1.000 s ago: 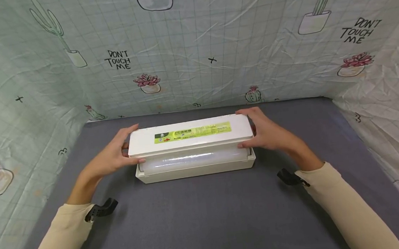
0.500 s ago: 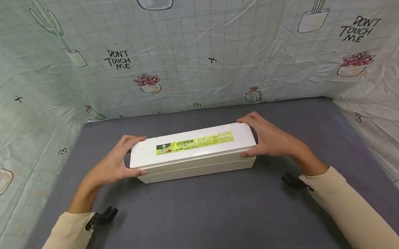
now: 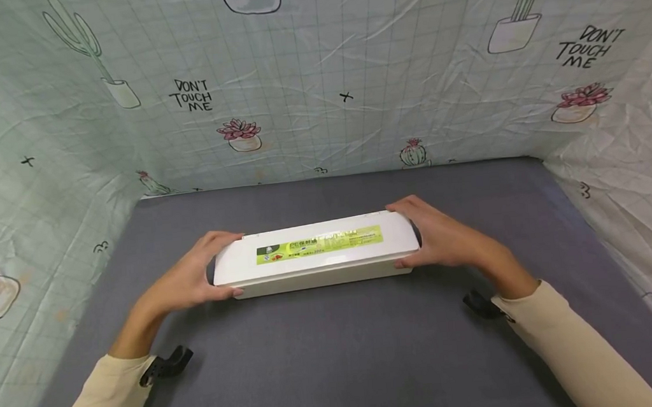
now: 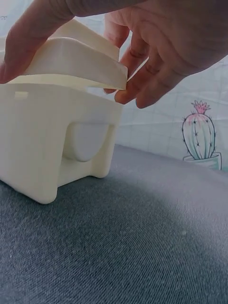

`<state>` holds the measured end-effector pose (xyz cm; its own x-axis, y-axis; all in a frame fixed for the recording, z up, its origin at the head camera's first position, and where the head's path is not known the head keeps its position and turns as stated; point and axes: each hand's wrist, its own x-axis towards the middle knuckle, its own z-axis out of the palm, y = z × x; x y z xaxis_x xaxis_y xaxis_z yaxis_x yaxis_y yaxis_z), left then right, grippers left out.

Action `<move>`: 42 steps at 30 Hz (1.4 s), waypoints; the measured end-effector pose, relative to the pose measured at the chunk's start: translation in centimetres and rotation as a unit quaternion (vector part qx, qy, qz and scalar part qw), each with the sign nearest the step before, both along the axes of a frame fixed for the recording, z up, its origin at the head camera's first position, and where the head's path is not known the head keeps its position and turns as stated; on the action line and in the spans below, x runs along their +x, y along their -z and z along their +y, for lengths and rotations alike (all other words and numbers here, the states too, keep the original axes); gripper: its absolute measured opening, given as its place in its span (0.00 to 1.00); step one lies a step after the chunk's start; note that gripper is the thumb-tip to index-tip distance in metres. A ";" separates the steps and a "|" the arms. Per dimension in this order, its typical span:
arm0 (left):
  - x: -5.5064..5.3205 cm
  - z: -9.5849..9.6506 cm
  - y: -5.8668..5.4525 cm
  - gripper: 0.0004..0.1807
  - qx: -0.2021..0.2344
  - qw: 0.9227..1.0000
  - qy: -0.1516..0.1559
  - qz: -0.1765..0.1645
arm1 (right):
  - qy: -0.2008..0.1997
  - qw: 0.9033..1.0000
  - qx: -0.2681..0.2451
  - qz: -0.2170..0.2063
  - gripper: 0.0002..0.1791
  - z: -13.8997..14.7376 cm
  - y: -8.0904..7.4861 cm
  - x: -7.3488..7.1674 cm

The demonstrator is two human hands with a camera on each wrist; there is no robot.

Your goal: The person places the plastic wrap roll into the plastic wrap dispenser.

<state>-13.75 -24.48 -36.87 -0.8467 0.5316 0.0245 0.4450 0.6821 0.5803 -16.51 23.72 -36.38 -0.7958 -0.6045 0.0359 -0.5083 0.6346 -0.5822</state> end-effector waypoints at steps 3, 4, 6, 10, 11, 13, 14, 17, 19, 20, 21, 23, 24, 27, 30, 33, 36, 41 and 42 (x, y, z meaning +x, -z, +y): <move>0.1 0.0 0.1 0.52 0.000 1.000 0.001 0.001 | -0.002 1.000 0.009 0.001 0.57 -0.1 0.1 0.2; 0.1 0.0 0.2 0.52 -0.001 1.000 0.001 0.001 | -0.004 1.000 0.012 0.002 0.57 -0.1 0.1 0.2; 0.2 0.0 0.3 0.52 -0.002 1.000 0.001 0.003 | -0.005 1.000 0.019 0.004 0.57 -0.2 0.2 0.4; 0.4 0.1 0.4 0.52 -0.010 1.000 0.002 0.012 | -0.005 0.999 0.030 0.013 0.55 -0.4 0.3 0.8; 0.4 0.1 0.4 0.52 -0.011 1.000 0.003 0.015 | -0.005 0.999 0.032 0.018 0.55 -0.4 0.3 0.9; 0.5 0.1 0.5 0.52 -0.015 1.000 0.004 0.020 | -0.006 0.999 0.039 0.026 0.55 -0.4 0.4 1.1; 0.5 0.1 0.5 0.52 -0.016 1.000 0.005 0.022 | -0.006 0.999 0.042 0.029 0.55 -0.4 0.4 1.2; 0.5 0.3 0.5 0.52 -0.019 0.999 0.008 0.031 | 0.001 0.998 0.046 0.038 0.56 -0.4 0.5 1.4; 0.5 0.3 0.4 0.52 -0.021 0.999 0.009 0.039 | 0.006 0.998 0.043 0.040 0.56 -0.4 0.5 1.4; 0.4 0.4 0.4 0.52 -0.022 0.999 0.010 0.042 | 0.007 0.998 0.041 0.039 0.56 -0.4 0.5 1.4; 0.4 0.4 0.4 0.52 -0.022 0.999 0.010 0.043 | 0.007 0.999 0.039 0.037 0.56 -0.4 0.5 1.4; 0.2 0.4 0.3 0.51 -0.023 0.999 0.011 0.043 | 0.005 0.999 0.036 0.029 0.56 -0.4 0.5 1.2; 0.2 0.4 0.3 0.51 -0.024 0.999 0.011 0.042 | 0.002 0.999 0.036 0.023 0.55 -0.5 0.5 1.1; 0.0 0.4 0.2 0.51 -0.030 0.999 0.012 0.035 | 0.000 0.999 0.037 0.004 0.55 -0.4 0.6 0.8; -0.1 0.3 0.2 0.51 -0.035 0.999 0.012 0.029 | 0.000 0.999 0.032 -0.013 0.56 -0.2 0.6 0.5; -0.3 0.2 0.3 0.51 -0.036 0.999 0.011 0.025 | 0.000 0.999 0.028 -0.034 0.56 0.0 0.5 0.2; -0.4 0.2 0.2 0.51 -0.035 0.999 0.011 0.020 | -0.003 0.998 0.025 -0.057 0.56 0.4 0.2 -0.1; -0.6 0.2 0.1 0.51 -0.023 1.000 0.016 0.002 | -0.012 0.996 0.003 -0.084 0.53 1.0 0.4 -0.9; -0.6 0.2 0.1 0.51 -0.019 1.000 0.017 -0.001 | -0.014 0.996 -0.003 -0.089 0.53 1.0 0.5 -1.1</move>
